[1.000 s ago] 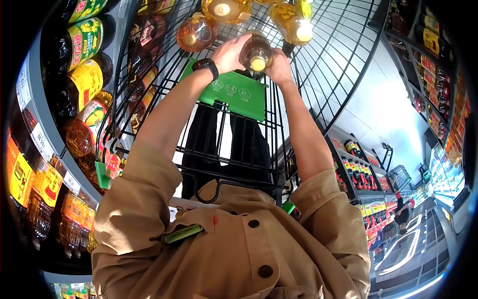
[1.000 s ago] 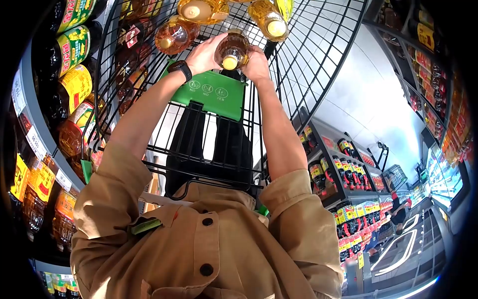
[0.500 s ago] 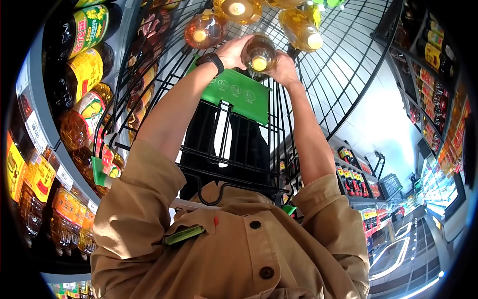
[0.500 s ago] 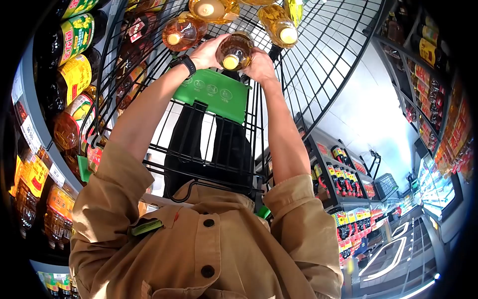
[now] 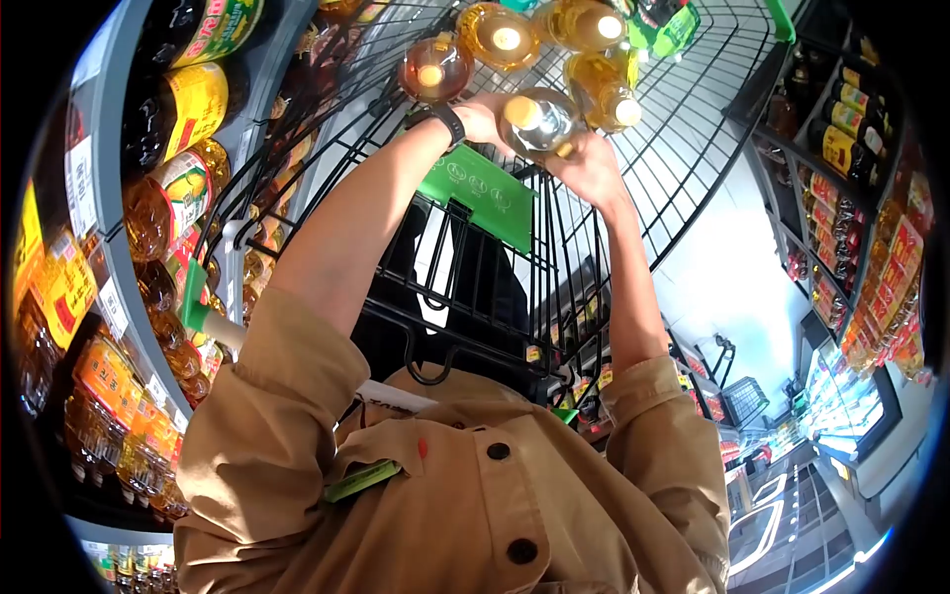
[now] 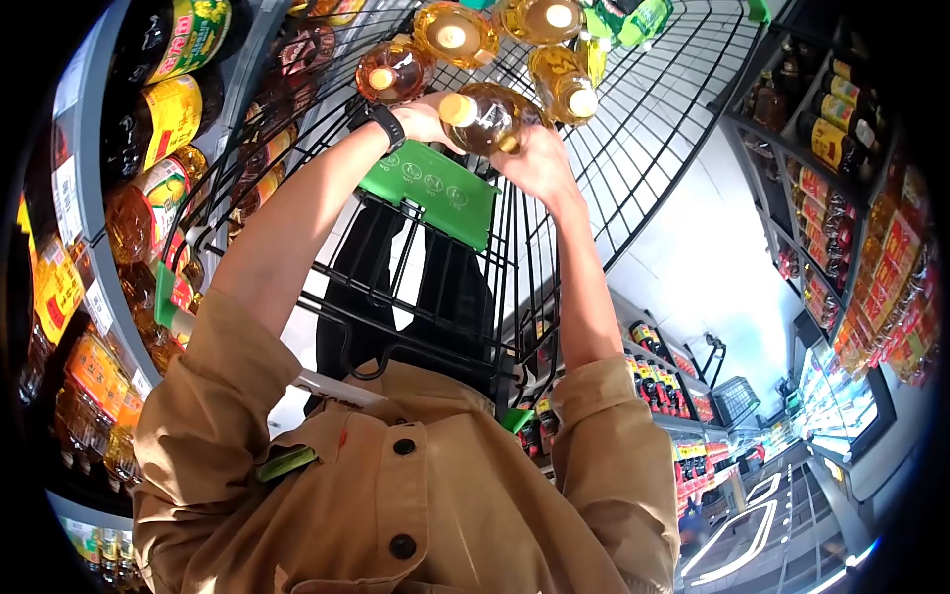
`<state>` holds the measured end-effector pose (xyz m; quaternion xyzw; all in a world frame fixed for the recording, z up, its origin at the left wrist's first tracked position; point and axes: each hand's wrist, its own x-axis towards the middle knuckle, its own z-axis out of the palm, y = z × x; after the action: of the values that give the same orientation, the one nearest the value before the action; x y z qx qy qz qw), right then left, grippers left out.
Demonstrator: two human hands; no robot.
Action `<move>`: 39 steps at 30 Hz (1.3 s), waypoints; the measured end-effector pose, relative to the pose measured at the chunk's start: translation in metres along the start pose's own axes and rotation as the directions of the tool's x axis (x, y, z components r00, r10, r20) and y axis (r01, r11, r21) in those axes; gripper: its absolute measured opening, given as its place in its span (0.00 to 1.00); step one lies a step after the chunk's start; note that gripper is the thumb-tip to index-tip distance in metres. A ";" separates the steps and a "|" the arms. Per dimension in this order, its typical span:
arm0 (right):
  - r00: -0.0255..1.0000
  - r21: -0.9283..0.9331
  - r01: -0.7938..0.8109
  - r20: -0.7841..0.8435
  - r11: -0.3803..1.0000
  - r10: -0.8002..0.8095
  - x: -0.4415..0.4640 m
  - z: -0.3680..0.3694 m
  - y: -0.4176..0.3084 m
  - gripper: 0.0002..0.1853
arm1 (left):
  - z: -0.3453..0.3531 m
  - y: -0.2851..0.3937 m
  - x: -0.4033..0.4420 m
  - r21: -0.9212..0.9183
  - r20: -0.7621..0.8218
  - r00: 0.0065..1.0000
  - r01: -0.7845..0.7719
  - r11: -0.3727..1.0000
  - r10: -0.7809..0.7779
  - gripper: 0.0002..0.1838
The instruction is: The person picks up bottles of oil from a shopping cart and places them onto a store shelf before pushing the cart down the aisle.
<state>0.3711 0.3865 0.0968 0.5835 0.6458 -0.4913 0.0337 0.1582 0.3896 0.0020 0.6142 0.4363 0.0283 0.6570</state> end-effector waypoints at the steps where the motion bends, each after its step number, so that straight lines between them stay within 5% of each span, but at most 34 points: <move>1: 0.999 -0.037 -0.042 0.019 0.998 0.042 -0.014 -0.013 -0.016 0.11 | -0.001 0.010 0.000 0.008 0.029 0.995 -0.100 0.995 0.100 0.37; 4: 1.000 0.062 0.015 0.007 0.998 -0.015 -0.067 -0.052 -0.065 0.10 | -0.023 0.060 -0.017 -0.104 0.220 0.944 -0.226 0.969 0.244 0.38; 7: 0.951 0.200 0.306 -0.118 0.931 -0.287 -0.137 -0.097 -0.101 0.07 | -0.056 0.172 -0.087 -0.082 0.375 0.917 -0.114 0.990 0.137 0.46; 8: 0.936 0.242 0.348 -0.141 0.906 -0.322 -0.163 -0.115 -0.111 0.05 | -0.060 0.194 -0.103 -0.071 0.385 0.896 -0.209 0.975 0.220 0.48; 9: 0.870 0.426 0.493 -0.239 0.759 -0.431 -0.183 -0.125 -0.117 0.06 | -0.064 0.216 -0.118 -0.062 0.393 0.869 -0.303 0.951 0.302 0.50; 11: 0.798 0.681 0.579 -0.364 0.447 -0.479 -0.230 -0.146 -0.142 0.14 | -0.057 0.243 -0.138 -0.341 0.320 0.776 -0.441 0.830 0.544 0.53; 12: 0.763 0.771 0.557 -0.328 0.309 -0.557 -0.246 -0.158 -0.158 0.19 | -0.057 0.268 -0.152 -0.531 0.390 0.691 -0.372 0.762 0.609 0.51; 13: 0.721 0.850 0.496 -0.289 0.177 -0.630 -0.261 -0.171 -0.174 0.23 | -0.046 0.275 -0.153 -0.606 0.289 0.688 -0.407 0.683 0.666 0.53; 16: 0.758 0.954 0.266 -0.295 -0.136 -0.582 -0.281 -0.180 -0.176 0.08 | -0.007 0.318 -0.208 -0.880 -0.011 0.797 -0.294 0.372 0.604 0.45; 18: 0.826 0.958 0.206 -0.279 -0.197 -0.490 -0.285 -0.178 -0.186 0.13 | 0.007 0.328 -0.235 -0.896 -0.067 0.849 -0.282 0.342 0.524 0.42; 20: 0.793 0.973 0.099 -0.205 -0.210 -0.574 -0.274 -0.175 -0.180 0.13 | 0.024 0.328 -0.258 -0.909 -0.089 0.875 -0.266 0.320 0.475 0.39; 22: 0.889 0.930 0.074 -0.225 -0.361 -0.399 -0.270 -0.153 -0.187 0.20 | 0.038 0.336 -0.297 -0.904 -0.226 0.892 -0.342 0.257 0.392 0.33; 23: 0.901 0.937 0.023 -0.170 -0.348 -0.400 -0.274 -0.143 -0.200 0.19 | 0.044 0.336 -0.312 -0.906 -0.203 0.889 -0.330 0.266 0.412 0.34; 26: 0.950 0.952 0.292 -0.300 -0.091 -0.091 -0.277 -0.102 -0.249 0.24 | 0.061 0.330 -0.349 -0.785 -0.375 0.863 -0.489 0.379 0.338 0.34; 28: 0.896 0.961 0.273 -0.270 -0.040 -0.352 -0.262 -0.092 -0.241 0.27 | 0.065 0.322 -0.373 -0.736 -0.396 0.844 -0.527 0.425 0.361 0.34; 39: 0.863 0.980 0.198 -0.178 -0.007 -0.472 -0.257 -0.031 -0.320 0.32 | 0.073 0.297 -0.480 -0.494 -0.669 0.657 -0.743 0.452 0.349 0.33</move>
<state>0.2169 0.2742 0.4621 0.2236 0.2587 -0.8416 -0.4181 0.0546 0.1303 0.4978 0.3756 0.3001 0.5687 0.6674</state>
